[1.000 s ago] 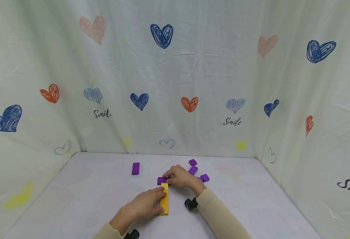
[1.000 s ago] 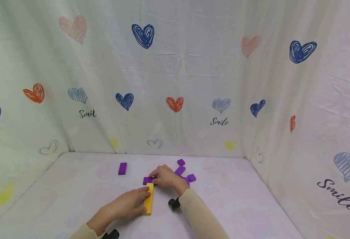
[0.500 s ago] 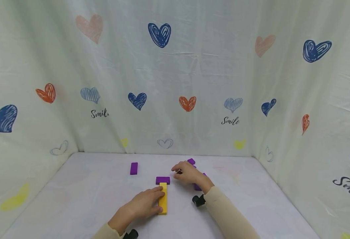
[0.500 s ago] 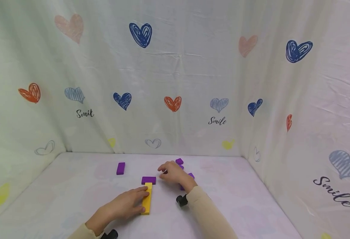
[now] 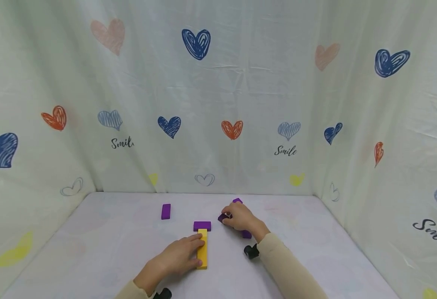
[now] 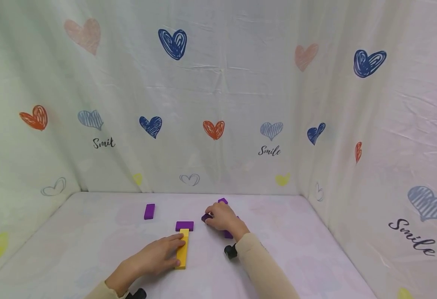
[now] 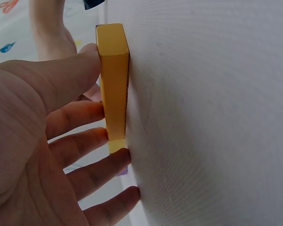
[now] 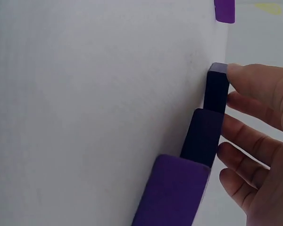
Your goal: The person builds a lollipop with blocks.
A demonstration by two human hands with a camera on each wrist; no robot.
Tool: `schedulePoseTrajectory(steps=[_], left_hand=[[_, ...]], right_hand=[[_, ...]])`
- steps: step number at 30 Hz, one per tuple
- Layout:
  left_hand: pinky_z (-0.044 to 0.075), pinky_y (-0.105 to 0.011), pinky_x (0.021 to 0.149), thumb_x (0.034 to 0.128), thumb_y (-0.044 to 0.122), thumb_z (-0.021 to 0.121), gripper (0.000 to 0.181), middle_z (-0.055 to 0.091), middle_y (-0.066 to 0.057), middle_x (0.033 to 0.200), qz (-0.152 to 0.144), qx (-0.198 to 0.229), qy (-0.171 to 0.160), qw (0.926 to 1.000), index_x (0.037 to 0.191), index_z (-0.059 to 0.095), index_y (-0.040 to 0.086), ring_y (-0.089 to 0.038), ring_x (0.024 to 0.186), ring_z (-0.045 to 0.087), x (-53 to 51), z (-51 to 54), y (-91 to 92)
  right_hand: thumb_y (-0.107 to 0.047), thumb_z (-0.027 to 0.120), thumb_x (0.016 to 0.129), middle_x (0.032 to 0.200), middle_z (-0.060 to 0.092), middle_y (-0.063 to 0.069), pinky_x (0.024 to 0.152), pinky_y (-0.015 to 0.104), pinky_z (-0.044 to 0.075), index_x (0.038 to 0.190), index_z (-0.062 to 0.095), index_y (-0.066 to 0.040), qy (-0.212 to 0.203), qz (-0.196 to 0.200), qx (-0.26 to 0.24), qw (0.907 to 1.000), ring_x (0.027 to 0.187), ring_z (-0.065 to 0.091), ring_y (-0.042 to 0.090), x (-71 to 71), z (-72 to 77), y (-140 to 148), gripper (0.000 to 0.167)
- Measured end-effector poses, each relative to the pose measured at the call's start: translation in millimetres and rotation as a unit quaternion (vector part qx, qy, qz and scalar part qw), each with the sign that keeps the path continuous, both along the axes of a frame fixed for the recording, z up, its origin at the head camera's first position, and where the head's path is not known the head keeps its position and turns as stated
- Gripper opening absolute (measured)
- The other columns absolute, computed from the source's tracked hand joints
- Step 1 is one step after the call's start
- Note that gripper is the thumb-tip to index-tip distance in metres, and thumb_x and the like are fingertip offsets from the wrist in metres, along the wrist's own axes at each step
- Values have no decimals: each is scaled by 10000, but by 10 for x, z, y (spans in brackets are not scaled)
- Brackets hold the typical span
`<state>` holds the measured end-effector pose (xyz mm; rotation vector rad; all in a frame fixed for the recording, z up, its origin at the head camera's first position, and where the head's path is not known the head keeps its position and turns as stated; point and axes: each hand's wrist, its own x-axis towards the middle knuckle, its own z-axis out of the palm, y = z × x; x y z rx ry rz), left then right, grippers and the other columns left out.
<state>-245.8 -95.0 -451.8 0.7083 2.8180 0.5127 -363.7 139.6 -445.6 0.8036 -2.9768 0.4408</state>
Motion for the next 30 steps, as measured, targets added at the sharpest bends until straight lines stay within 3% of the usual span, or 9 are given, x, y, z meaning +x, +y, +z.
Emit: schedulePoseTrajectory(steps=[7,14,22,30], left_hand=[[393,-516,1036,837,435,699,558,464,-36,1434,27,-18,-19,10000,1313,579,171,-281,1276,466,3,4,2],[401,-508,1030,843,427,697,546,467,-42,1430,3,-11,70,10000,1308,581,166,-282,1271,471,7,12,-6],[403,-503,1031,844,430,694,546,469,-45,1430,-22,43,29,10000,1306,583,160,-281,1273,470,1,14,-5],[408,-500,1027,843,426,698,548,470,-45,1429,-24,38,19,10000,1308,583,160,-279,1268,476,2,15,-1]], right_hand=[[-239,703,858,952,655,-17,822,342,506,1185,671,-144,17,-65,-7,10000,885,562,146,-36,-27,-56,342],[-188,693,864,1007,677,19,885,387,503,1141,689,-97,-418,-32,-449,9981,963,589,186,-112,12,-170,292],[-179,674,882,1034,676,2,864,339,511,1150,699,-148,-800,131,-784,9936,945,591,139,-222,-40,-302,271],[-199,668,889,1016,652,-51,880,346,506,1141,699,-194,-1179,3,-1002,9880,932,567,123,-218,-31,-493,254]])
